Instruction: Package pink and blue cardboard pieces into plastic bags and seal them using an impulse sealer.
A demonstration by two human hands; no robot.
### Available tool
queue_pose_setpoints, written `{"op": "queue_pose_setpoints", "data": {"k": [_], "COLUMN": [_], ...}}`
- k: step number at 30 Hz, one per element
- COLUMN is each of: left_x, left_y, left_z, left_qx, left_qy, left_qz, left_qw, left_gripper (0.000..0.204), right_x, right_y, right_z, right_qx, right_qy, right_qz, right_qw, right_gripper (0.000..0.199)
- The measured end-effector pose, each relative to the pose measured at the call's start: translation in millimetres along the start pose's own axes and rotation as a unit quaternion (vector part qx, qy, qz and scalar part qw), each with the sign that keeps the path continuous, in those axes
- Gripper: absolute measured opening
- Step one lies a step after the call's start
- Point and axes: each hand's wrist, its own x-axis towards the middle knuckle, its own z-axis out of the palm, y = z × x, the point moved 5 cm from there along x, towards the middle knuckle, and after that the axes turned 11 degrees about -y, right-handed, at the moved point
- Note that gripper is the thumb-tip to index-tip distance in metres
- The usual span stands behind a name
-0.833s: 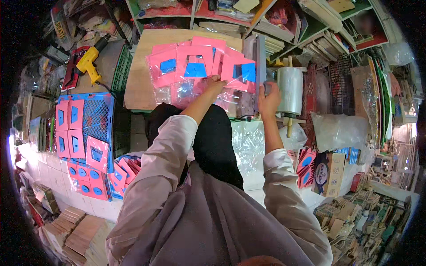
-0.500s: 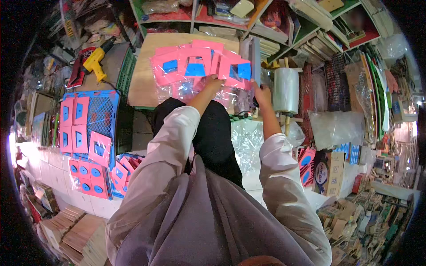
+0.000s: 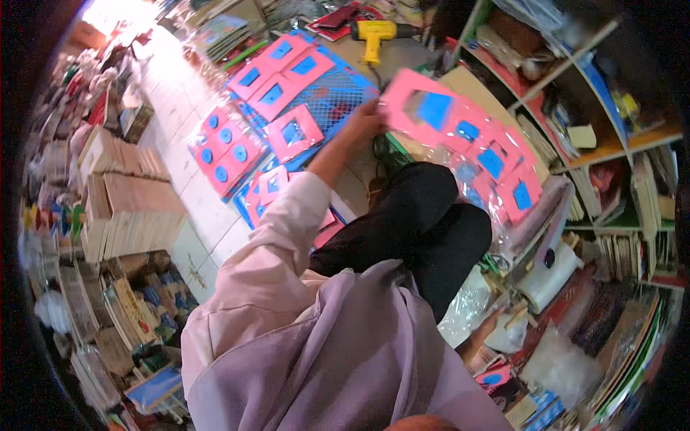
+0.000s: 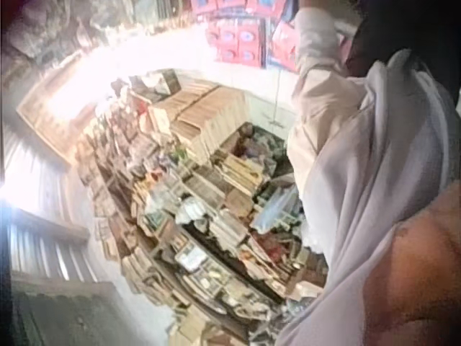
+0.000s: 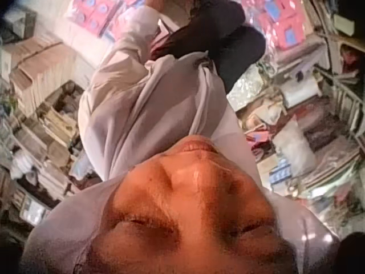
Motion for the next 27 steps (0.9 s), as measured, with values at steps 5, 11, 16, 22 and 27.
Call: {"op": "queue_pose_setpoints", "data": {"k": [5, 11, 16, 22, 27], "left_x": [-83, -82, -59, -2, 33], "left_y": [19, -20, 13, -11, -52], "left_z": [-143, -215, -131, 74, 198], "left_qx": [-0.016, -0.015, 0.534, 0.448, 0.487], "left_qy": [0.299, 0.325, 0.219, -0.021, -0.172], "left_qz": [-0.032, -0.057, 0.047, 0.083, 0.14], "left_qw": [0.954, 0.944, 0.815, 0.89, 0.845], "left_gripper": [0.031, 0.042, 0.067, 0.06, 0.061], "right_x": [-71, -90, -110, 16, 75], "right_y": [47, -25, -138, -201, -202], "right_z": [6, 101, 163, 185, 226], "right_qx": [-0.207, 0.012, -0.098, -0.252, -0.438], "right_qy": [0.088, -0.084, -0.236, -0.063, 0.039], "right_qz": [0.028, -0.014, -0.237, -0.353, -0.359], "right_qw": [0.974, 0.996, 0.937, 0.899, 0.823], "right_gripper": [0.06, 0.05, 0.045, 0.038, 0.041]}}
